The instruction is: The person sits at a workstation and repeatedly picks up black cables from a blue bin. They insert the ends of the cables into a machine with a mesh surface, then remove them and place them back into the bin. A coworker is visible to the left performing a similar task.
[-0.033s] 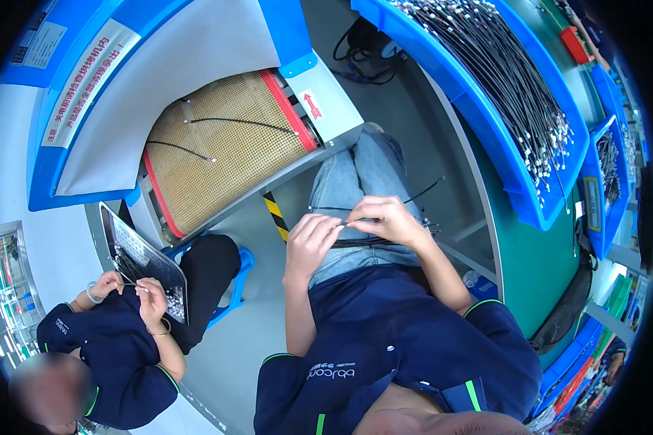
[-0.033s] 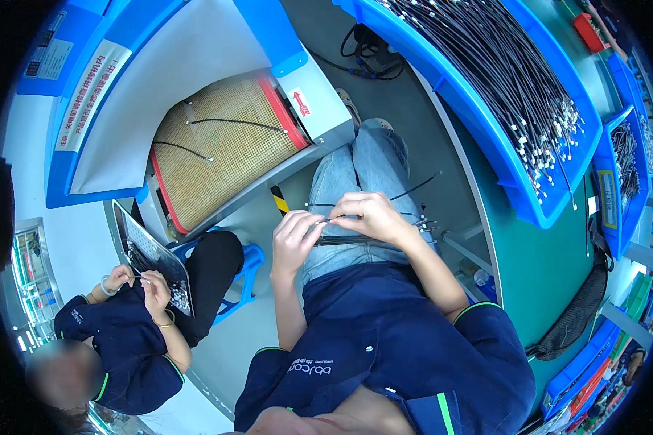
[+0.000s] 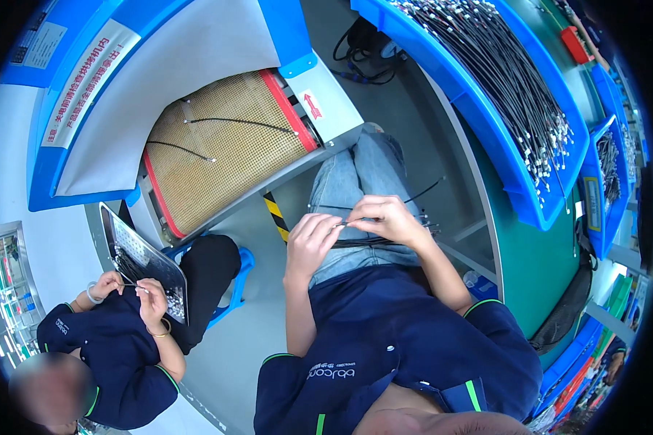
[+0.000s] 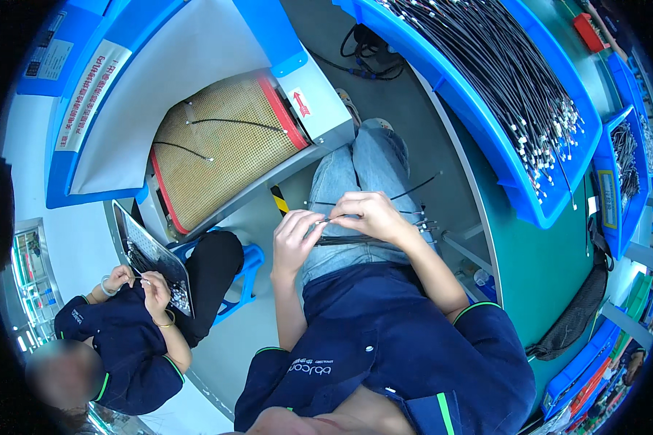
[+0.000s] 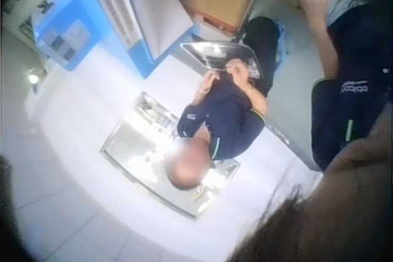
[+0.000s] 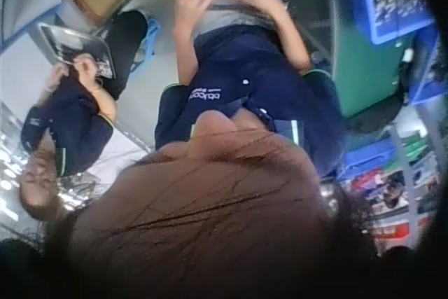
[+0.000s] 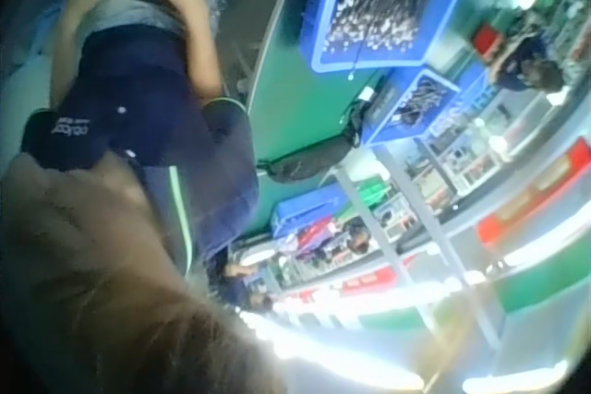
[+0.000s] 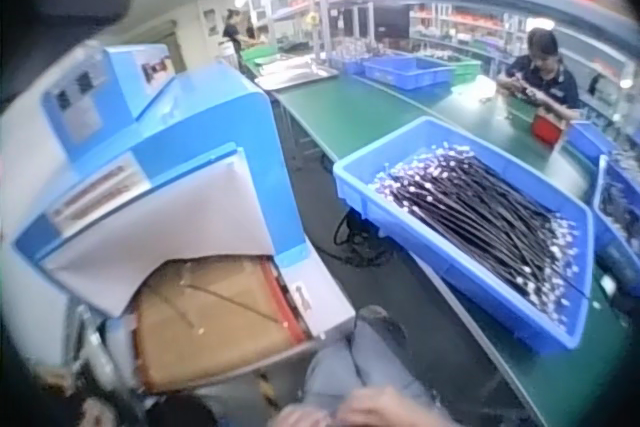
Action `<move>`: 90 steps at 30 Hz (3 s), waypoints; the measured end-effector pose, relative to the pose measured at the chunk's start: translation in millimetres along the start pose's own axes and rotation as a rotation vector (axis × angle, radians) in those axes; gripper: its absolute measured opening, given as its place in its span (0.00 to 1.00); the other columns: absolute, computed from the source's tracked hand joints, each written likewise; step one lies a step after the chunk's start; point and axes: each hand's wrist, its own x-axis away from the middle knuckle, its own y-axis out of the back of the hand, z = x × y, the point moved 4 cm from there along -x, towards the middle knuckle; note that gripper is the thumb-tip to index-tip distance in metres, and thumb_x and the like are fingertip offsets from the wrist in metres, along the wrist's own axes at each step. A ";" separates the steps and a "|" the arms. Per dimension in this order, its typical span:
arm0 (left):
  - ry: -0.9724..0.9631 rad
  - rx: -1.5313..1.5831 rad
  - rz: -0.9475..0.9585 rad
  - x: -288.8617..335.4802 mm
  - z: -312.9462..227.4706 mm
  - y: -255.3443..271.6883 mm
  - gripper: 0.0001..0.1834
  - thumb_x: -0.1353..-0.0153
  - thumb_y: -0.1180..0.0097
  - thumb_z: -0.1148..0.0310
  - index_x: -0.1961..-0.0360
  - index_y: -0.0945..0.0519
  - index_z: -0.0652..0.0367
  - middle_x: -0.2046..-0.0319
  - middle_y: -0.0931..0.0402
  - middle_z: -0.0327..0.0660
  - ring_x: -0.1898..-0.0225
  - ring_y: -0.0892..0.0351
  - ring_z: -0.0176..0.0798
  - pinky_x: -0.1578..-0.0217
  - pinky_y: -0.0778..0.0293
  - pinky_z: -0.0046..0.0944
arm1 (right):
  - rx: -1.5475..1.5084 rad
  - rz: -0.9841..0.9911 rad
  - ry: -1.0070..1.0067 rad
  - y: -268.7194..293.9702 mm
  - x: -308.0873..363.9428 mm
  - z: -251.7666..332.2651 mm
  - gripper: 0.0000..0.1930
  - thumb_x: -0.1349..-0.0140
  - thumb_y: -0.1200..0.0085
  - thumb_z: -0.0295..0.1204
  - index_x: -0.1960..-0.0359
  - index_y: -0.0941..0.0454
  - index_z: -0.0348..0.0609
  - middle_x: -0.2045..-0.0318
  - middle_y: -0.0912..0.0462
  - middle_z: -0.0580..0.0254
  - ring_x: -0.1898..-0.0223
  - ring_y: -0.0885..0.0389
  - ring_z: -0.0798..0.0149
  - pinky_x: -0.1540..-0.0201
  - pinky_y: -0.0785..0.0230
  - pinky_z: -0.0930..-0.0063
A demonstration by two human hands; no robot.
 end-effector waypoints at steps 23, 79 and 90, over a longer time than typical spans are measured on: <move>0.042 0.036 0.209 13.8 17.0 -30.6 0.04 0.53 0.38 0.75 0.75 0.21 0.60 0.74 0.22 0.39 0.68 0.23 0.41 0.67 0.27 0.39 | -0.005 -0.035 -0.153 19.8 -14.0 -55.6 0.11 0.43 0.42 0.36 0.66 0.19 0.40 0.66 0.18 0.54 0.59 0.22 0.54 0.53 0.32 0.64; 0.164 0.254 0.752 63.6 61.8 -109.5 0.04 0.52 0.43 0.67 0.76 0.27 0.49 0.73 0.25 0.36 0.62 0.26 0.41 0.52 0.39 0.42 | 0.666 1.366 -0.492 -122.1 122.9 -279.4 0.15 0.51 0.44 0.33 0.61 0.16 0.45 0.56 0.18 0.52 0.55 0.19 0.56 0.54 0.27 0.63; -0.035 0.323 0.507 62.6 50.2 -118.5 0.04 0.54 0.44 0.68 0.78 0.26 0.53 0.72 0.25 0.37 0.64 0.27 0.43 0.52 0.38 0.42 | 0.662 1.186 -0.498 -116.5 86.4 -351.6 0.14 0.53 0.45 0.31 0.64 0.16 0.43 0.58 0.18 0.49 0.56 0.18 0.54 0.55 0.27 0.63</move>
